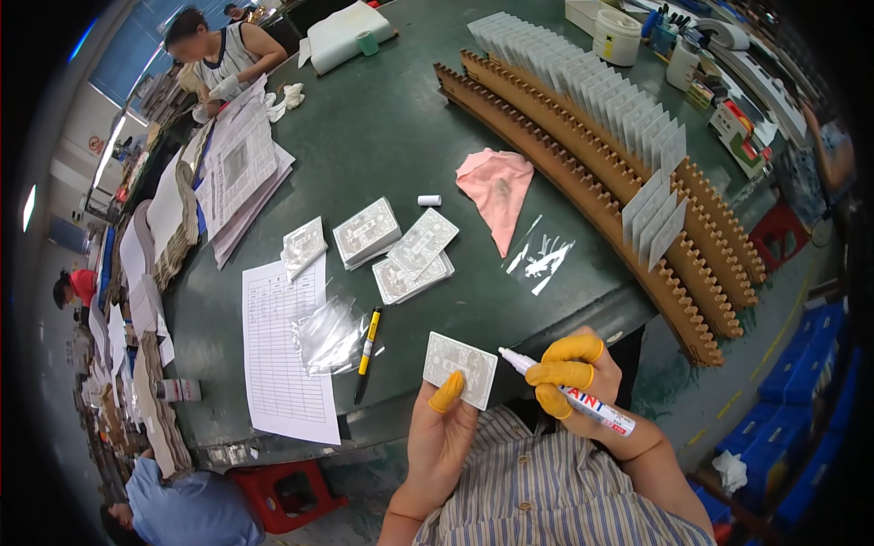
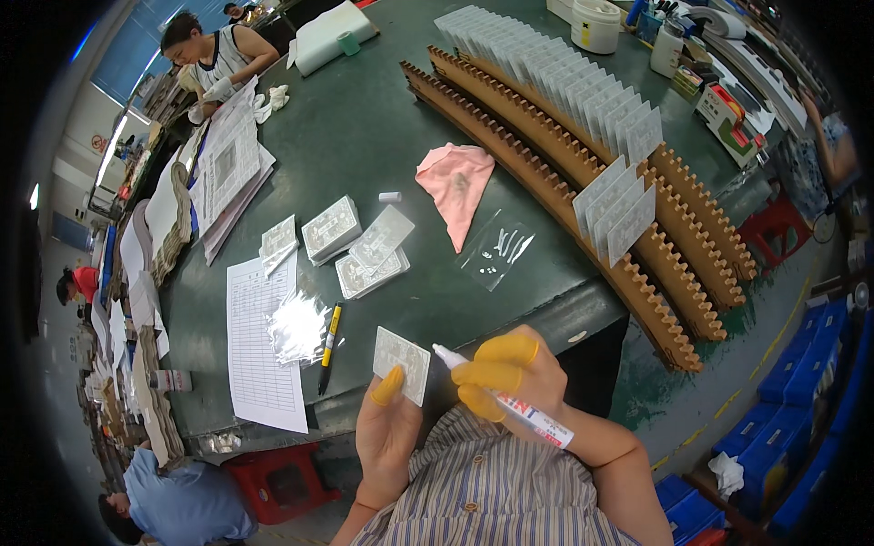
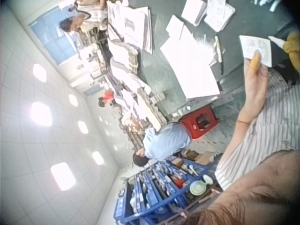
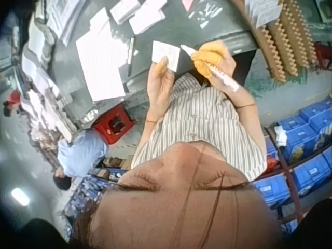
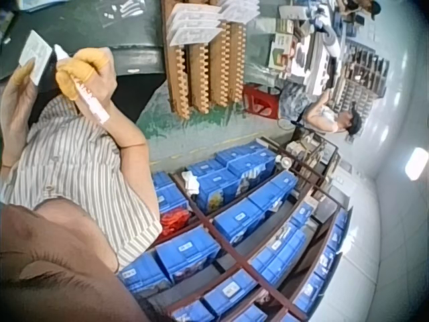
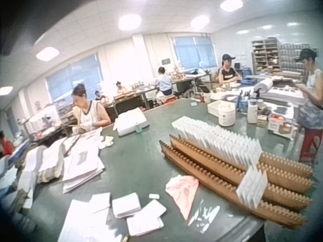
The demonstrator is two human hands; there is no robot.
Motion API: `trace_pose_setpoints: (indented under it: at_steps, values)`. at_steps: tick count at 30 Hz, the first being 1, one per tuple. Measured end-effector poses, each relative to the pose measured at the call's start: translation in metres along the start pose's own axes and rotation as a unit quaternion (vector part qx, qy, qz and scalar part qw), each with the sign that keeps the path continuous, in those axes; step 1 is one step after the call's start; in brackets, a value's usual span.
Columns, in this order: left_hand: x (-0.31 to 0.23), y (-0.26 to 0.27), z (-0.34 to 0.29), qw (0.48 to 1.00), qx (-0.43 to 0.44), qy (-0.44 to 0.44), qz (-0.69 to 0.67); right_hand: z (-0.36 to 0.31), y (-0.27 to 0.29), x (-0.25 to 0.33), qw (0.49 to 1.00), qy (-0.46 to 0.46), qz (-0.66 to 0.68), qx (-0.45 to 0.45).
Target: The person marks small rectangular metal plates using a white paint marker.
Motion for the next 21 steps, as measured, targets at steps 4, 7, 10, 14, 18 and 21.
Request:
trace_pose_setpoints:
  at_steps: [4, 7, 10, 14, 18, 21]
  values:
    - [0.011, 0.007, 0.006, 0.957, 0.008, 0.064, -0.281, 0.001, 0.003, -0.011, 0.998, -0.045, 0.039, -0.008]
    - [0.008, -0.010, 0.008, 0.886, 0.011, 0.079, -0.456, 0.003, 0.008, -0.003, 1.000, -0.022, 0.011, -0.003]
    - [0.005, -0.014, 0.010, 0.847, -0.008, 0.070, -0.528, 0.002, 0.008, -0.004, 0.999, -0.033, 0.029, -0.011]
    - [-0.001, -0.020, 0.013, 0.862, 0.038, 0.086, -0.498, 0.004, 0.008, -0.005, 1.000, -0.017, 0.006, -0.010]
    - [-0.036, -0.018, 0.016, 0.999, 0.019, -0.026, 0.013, 0.003, 0.004, -0.018, 0.999, -0.012, 0.020, -0.028]
    - [-0.051, -0.030, 0.026, 0.995, 0.012, 0.003, 0.102, 0.002, 0.004, -0.033, 0.997, -0.064, 0.026, -0.036]
Point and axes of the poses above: each hand's wrist, its own z-axis towards the middle knuckle, its own y-axis out of the back of the hand, x = y × z, the point moved 9 cm from there along z, towards the middle knuckle, and after that the axes turned 8 degrees about x, right-handed, at the moved point
